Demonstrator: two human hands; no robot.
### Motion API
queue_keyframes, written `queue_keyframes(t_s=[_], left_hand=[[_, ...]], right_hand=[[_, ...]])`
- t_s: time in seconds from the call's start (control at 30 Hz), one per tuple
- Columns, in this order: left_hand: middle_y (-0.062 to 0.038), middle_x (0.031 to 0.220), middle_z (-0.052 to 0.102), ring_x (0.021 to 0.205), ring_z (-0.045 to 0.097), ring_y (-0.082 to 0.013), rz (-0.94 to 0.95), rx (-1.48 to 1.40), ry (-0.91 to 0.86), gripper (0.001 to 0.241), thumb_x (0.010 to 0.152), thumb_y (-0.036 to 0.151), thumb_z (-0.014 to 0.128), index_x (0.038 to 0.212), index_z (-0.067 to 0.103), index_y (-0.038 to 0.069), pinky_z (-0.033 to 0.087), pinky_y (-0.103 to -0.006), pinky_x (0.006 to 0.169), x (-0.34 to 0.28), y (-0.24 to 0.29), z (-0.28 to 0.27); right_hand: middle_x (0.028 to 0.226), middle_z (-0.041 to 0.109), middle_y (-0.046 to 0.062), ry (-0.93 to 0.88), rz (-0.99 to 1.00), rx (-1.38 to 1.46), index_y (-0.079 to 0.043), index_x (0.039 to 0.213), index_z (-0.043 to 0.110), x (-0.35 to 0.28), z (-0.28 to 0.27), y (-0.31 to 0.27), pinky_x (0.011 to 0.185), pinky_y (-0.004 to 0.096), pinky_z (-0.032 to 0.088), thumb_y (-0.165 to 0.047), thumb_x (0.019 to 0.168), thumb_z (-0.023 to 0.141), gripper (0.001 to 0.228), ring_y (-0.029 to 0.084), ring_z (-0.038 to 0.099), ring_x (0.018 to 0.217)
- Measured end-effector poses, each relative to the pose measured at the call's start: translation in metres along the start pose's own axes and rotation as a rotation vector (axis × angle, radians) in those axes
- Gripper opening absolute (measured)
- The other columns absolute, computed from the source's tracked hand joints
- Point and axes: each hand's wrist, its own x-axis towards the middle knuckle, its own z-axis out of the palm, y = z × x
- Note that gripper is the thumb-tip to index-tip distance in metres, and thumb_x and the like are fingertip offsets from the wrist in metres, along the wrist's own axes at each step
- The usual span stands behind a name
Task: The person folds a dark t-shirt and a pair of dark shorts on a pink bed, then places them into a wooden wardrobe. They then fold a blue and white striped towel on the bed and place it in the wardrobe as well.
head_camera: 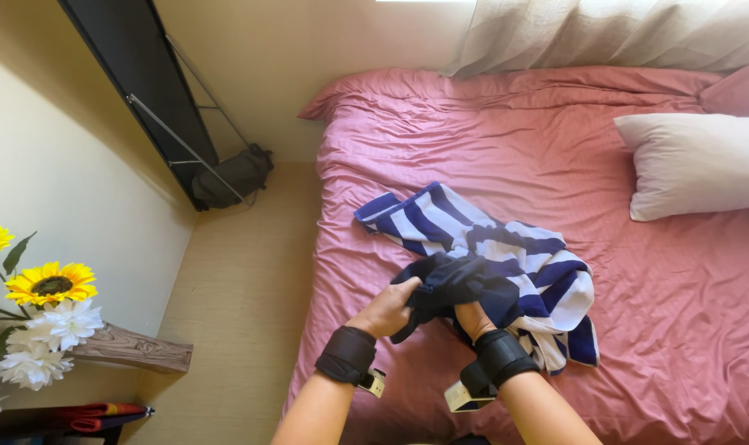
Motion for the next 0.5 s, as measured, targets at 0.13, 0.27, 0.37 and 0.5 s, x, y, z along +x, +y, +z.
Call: queue_keyframes(t_s=[0.13, 0.27, 0.37, 0.5], left_hand=[[-0.019, 0.103, 0.073, 0.099, 0.075, -0.0335, -0.317, -0.286, -0.045, 0.047, 0.084, -0.003, 0.064, 0.130, 0.056, 0.003, 0.058, -0.0407, 0.083, 0.004, 0.017, -0.013], [-0.020, 0.101, 0.071, 0.098, 0.071, -0.0335, -0.439, -0.228, -0.123, 0.061, 0.077, 0.008, 0.084, 0.130, 0.054, 0.003, 0.054, -0.0377, 0.082, 0.009, 0.048, -0.032], [-0.017, 0.101, 0.077, 0.092, 0.074, -0.0276, -0.361, -0.188, -0.225, 0.026, 0.089, 0.006, 0.076, 0.115, 0.074, 0.004, 0.056, -0.0348, 0.081, 0.002, 0.031, -0.017], [-0.013, 0.098, 0.077, 0.090, 0.074, -0.0234, -0.204, -0.340, -0.148, 0.022, 0.089, -0.001, 0.071, 0.111, 0.072, 0.002, 0.057, -0.0323, 0.082, 0.006, 0.029, -0.016]], right_hand=[[0.123, 0.062, 0.018, 0.117, 0.112, 1.284, -0.001, 0.128, 0.059, -0.002, 0.015, 0.003, 0.100, 0.040, 0.045, -0.005, 0.086, 0.061, 0.042, 0.031, 0.058, 0.117], [0.130, 0.063, 0.015, 0.104, 0.169, 0.957, -0.007, 0.130, 0.061, 0.005, 0.033, 0.003, 0.106, 0.039, 0.041, -0.010, 0.096, 0.057, 0.034, 0.030, 0.057, 0.124], [0.123, 0.057, 0.015, 0.112, 0.114, 0.588, -0.003, 0.128, 0.054, 0.015, 0.024, 0.000, 0.101, 0.040, 0.042, -0.011, 0.096, 0.053, 0.033, 0.029, 0.055, 0.117], [0.118, 0.053, 0.010, -0.073, 0.137, 0.757, -0.006, 0.124, 0.051, 0.018, 0.012, -0.003, 0.098, 0.032, 0.041, -0.012, 0.098, 0.048, 0.027, 0.022, 0.051, 0.113]])
